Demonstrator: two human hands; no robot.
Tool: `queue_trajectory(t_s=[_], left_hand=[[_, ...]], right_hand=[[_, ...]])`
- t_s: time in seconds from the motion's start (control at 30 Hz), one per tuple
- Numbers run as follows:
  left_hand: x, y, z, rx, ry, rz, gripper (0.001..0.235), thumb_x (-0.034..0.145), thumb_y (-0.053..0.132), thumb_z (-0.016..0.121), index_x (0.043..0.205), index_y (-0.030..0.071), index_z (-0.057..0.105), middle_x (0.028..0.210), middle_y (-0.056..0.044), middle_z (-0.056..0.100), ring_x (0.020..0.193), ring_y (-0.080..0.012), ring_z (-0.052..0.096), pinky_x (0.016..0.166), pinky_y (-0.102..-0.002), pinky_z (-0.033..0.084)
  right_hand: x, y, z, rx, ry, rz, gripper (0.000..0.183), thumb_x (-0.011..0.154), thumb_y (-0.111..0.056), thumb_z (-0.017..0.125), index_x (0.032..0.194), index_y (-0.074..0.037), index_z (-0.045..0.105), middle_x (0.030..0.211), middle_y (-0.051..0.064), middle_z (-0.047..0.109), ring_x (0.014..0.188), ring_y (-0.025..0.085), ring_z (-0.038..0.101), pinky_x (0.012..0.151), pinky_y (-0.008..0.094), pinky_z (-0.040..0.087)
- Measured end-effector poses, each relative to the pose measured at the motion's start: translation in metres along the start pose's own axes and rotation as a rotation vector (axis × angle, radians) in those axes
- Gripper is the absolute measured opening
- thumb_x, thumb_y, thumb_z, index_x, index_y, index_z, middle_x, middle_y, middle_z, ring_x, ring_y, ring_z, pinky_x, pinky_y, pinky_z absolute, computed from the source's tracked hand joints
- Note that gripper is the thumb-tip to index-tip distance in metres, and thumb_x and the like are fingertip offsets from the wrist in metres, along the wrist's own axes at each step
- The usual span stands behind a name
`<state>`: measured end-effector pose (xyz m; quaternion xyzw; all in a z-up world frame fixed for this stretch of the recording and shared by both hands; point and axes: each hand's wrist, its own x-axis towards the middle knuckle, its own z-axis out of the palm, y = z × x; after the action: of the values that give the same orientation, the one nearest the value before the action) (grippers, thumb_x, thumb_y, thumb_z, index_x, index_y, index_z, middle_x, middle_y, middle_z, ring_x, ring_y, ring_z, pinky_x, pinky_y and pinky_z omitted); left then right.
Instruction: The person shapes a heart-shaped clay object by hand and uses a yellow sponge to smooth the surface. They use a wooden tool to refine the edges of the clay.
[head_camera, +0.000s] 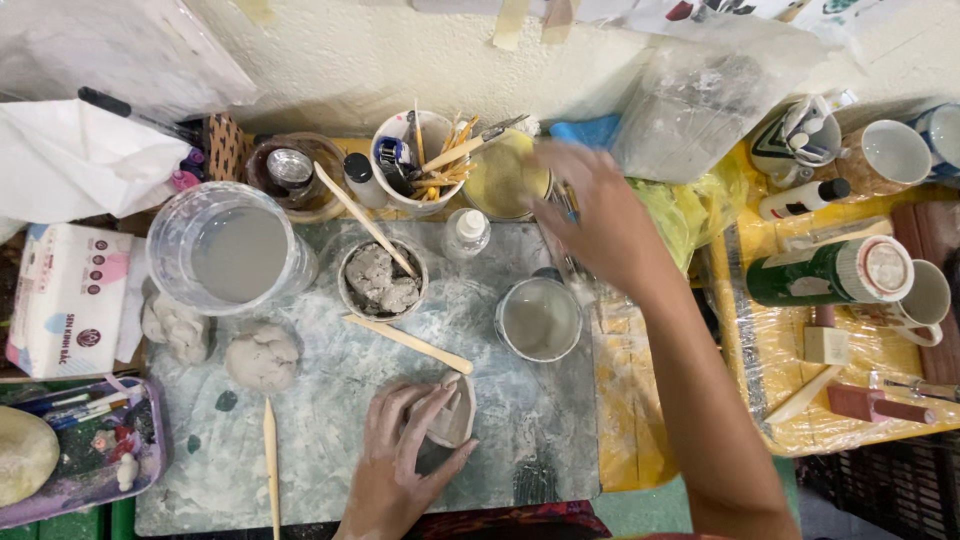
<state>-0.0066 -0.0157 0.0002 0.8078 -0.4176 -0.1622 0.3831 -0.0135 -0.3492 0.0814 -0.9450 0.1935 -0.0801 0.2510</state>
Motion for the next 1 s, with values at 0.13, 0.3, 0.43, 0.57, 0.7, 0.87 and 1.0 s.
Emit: queue_trajectory(t_s=[0.13, 0.3, 0.43, 0.57, 0.7, 0.87, 1.0], left_hand=[[0.003, 0.003, -0.002, 0.008, 0.024, 0.007, 0.069, 0.073, 0.03, 0.088, 0.135, 0.017, 0.059, 0.125, -0.01, 0.054, 0.128, -0.036, 0.047, 0.106, -0.052, 0.045], [0.004, 0.001, -0.003, -0.001, 0.0, 0.002, 0.069, 0.073, 0.029, 0.089, 0.135, 0.017, 0.059, 0.126, -0.01, 0.054, 0.128, -0.0364, 0.046, 0.106, -0.053, 0.044], [0.005, 0.002, -0.002, 0.006, 0.01, 0.029, 0.068, 0.074, 0.03, 0.088, 0.134, 0.018, 0.059, 0.126, -0.009, 0.053, 0.129, -0.0355, 0.047, 0.107, -0.053, 0.044], [0.005, 0.003, -0.003, 0.008, -0.003, 0.022, 0.069, 0.074, 0.03, 0.088, 0.135, 0.018, 0.059, 0.126, -0.009, 0.052, 0.129, -0.0358, 0.046, 0.107, -0.054, 0.044], [0.005, 0.003, -0.004, 0.003, -0.014, 0.017, 0.069, 0.073, 0.03, 0.088, 0.134, 0.018, 0.059, 0.127, -0.01, 0.052, 0.129, -0.0368, 0.046, 0.106, -0.053, 0.044], [0.006, 0.004, -0.004, 0.016, -0.007, 0.024, 0.07, 0.074, 0.03, 0.089, 0.135, 0.018, 0.058, 0.126, -0.01, 0.052, 0.128, -0.0361, 0.047, 0.107, -0.053, 0.044], [0.007, 0.005, -0.003, -0.006, 0.028, 0.062, 0.075, 0.075, 0.029, 0.087, 0.14, 0.014, 0.053, 0.127, -0.01, 0.054, 0.129, -0.0365, 0.048, 0.109, -0.055, 0.041]], right_hand=[[0.049, 0.005, 0.015, -0.218, 0.0, -0.089, 0.084, 0.084, -0.041, 0.084, 0.142, 0.006, 0.047, 0.154, 0.028, 0.038, 0.142, 0.049, 0.027, 0.112, 0.057, 0.027], [0.048, 0.006, 0.012, -0.183, 0.001, -0.044, 0.069, 0.075, -0.031, 0.088, 0.127, -0.001, 0.055, 0.14, 0.017, 0.051, 0.137, 0.037, 0.04, 0.116, 0.047, 0.033], [0.056, 0.011, 0.012, 0.011, -0.056, 0.018, 0.061, 0.073, -0.026, 0.094, 0.112, -0.002, 0.055, 0.115, 0.016, 0.059, 0.115, 0.033, 0.049, 0.1, 0.043, 0.044], [0.056, 0.032, 0.01, 0.326, 0.025, 0.101, 0.047, 0.086, -0.024, 0.086, 0.111, -0.005, 0.051, 0.105, 0.006, 0.064, 0.096, 0.016, 0.064, 0.086, 0.033, 0.055], [0.049, 0.046, 0.014, 0.476, 0.174, 0.156, 0.038, 0.094, -0.015, 0.085, 0.108, -0.005, 0.05, 0.106, 0.01, 0.066, 0.094, 0.016, 0.065, 0.08, 0.031, 0.059], [0.04, 0.036, 0.006, 0.604, 0.275, 0.234, 0.045, 0.091, -0.009, 0.079, 0.119, -0.006, 0.044, 0.111, 0.012, 0.064, 0.097, 0.015, 0.069, 0.08, 0.029, 0.062], [0.01, 0.024, -0.008, 0.386, 0.419, -0.037, 0.053, 0.089, 0.0, 0.073, 0.135, 0.004, 0.047, 0.123, 0.016, 0.061, 0.114, 0.024, 0.064, 0.096, 0.037, 0.056]])
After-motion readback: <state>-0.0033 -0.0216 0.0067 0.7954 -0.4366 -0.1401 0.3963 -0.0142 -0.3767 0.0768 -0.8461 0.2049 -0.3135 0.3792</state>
